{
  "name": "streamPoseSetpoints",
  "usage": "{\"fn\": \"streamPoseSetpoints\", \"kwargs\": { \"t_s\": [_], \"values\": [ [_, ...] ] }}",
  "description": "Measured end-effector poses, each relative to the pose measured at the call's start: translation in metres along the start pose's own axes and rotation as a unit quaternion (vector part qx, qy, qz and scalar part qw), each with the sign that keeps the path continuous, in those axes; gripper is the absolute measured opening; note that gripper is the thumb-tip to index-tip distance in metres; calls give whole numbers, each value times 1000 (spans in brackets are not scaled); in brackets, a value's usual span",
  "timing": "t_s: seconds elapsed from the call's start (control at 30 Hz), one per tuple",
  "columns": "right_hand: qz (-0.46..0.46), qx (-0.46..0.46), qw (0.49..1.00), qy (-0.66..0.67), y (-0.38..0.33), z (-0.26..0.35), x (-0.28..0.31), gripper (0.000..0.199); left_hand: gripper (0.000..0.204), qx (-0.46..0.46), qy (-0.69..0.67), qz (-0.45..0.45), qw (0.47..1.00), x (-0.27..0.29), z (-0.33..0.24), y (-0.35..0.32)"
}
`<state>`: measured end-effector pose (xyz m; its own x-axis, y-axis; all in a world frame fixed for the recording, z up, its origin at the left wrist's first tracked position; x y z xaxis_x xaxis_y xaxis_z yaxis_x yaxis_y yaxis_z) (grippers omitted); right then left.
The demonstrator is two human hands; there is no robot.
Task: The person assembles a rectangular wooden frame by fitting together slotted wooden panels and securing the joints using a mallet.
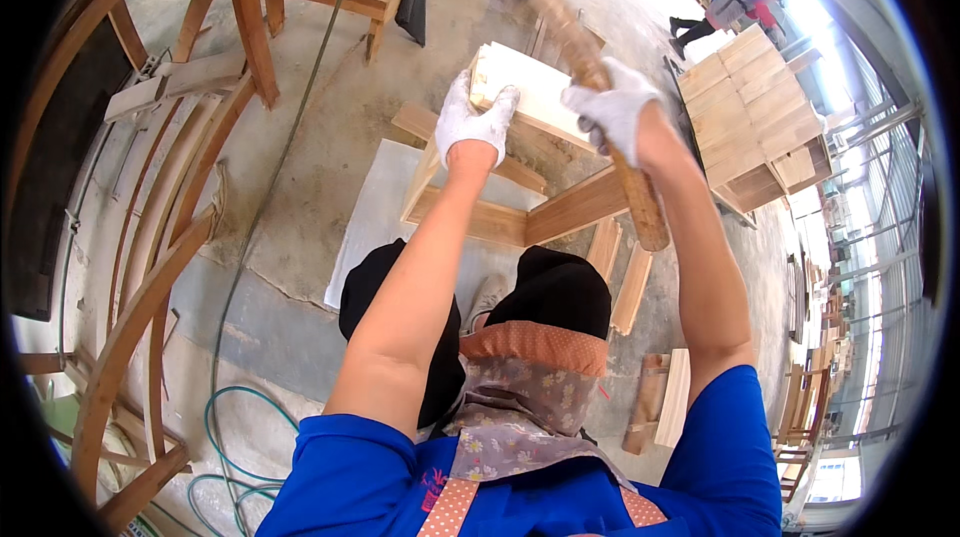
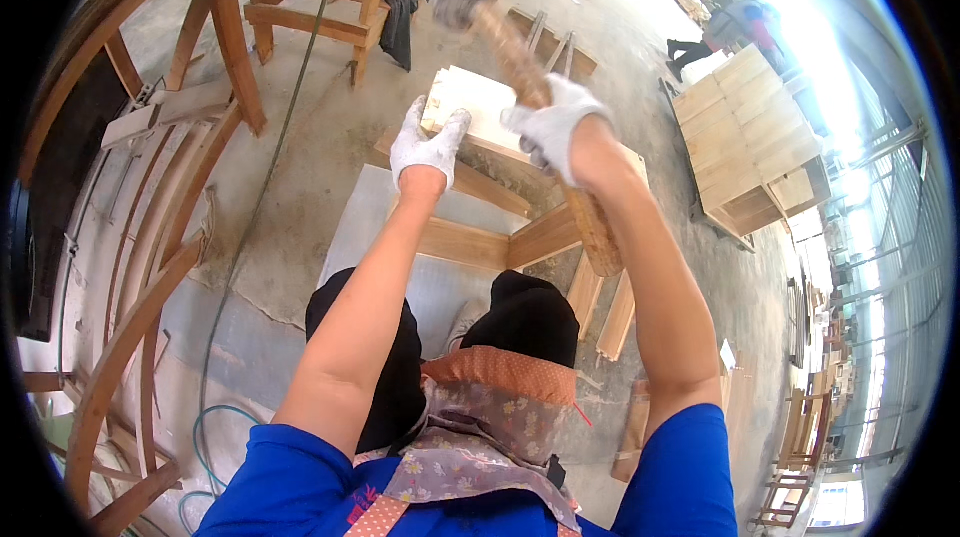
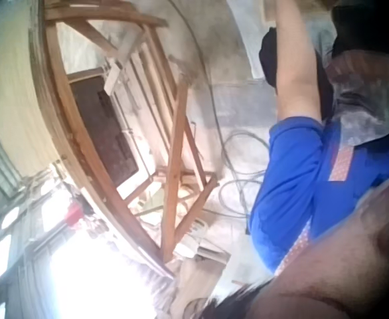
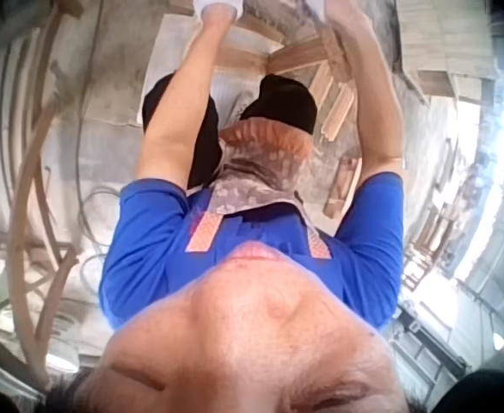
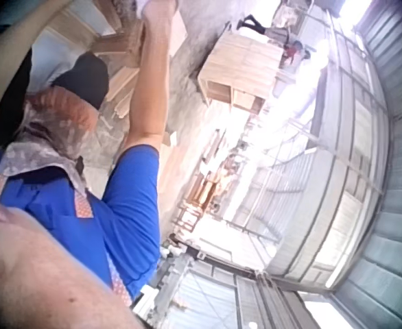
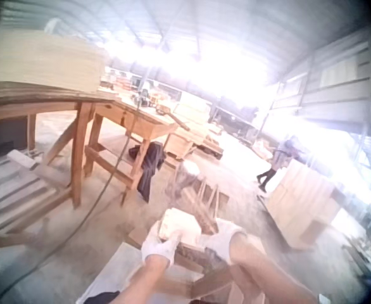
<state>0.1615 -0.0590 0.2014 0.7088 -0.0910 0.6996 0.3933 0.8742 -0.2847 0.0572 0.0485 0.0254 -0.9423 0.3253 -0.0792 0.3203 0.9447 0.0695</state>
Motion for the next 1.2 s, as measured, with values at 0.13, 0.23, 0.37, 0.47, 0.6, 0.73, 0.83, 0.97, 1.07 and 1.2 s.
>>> {"fn": "streamPoseSetpoints", "kwargs": {
  "t_s": [0.13, 0.23, 0.37, 0.47, 0.6, 0.73, 0.83, 0.97, 1.07, 1.2],
  "values": [
    [-50, 90, 990, 93, -36, 35, 26, 42, 80, 1, 43, 13, 999, 6, -14, 1],
    [-123, 73, 987, 80, -39, 8, 11, 34, 81, -8, 10, 24, 1000, -1, -13, 1],
    [52, -21, 991, -123, 5, -41, -35, 40, 80, -74, -44, 84, 993, -14, 6, 11],
    [53, -37, 998, -25, -16, -3, -7, 30, 75, -65, 27, 76, 995, -5, 21, 20],
    [-70, 81, 991, 84, -52, 23, 23, 32, 61, 36, 173, 53, 983, 3, 14, 11],
    [1, -37, 996, -83, -39, -34, -31, 42, 47, 26, 278, 38, 959, 6, 6, 10],
    [133, -78, 988, 22, -42, -38, -28, 44, 45, 46, 286, 52, 956, 3, 5, 7],
    [2, 50, 999, 3, -53, 17, 17, 33, 45, 42, 301, 46, 952, 9, 6, 9],
    [-108, 132, 982, 77, -59, 27, 29, 32, 45, 41, 314, 54, 947, 6, -1, 2],
    [61, -15, 991, -122, -14, -37, -21, 29, 46, 39, 315, 69, 946, -2, -3, -3]
  ]
}}
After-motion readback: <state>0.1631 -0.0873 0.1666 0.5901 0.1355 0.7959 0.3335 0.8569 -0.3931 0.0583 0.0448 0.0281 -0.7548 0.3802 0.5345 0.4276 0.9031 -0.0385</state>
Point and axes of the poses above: each hand's wrist, its own y-axis towards the middle knuckle, its own x-axis out of the back of the hand, z = x × y, the point moved 9 cm from there along y, towards the middle knuckle, and after that the axes turned 14 degrees about z, right-handed, at the moved point
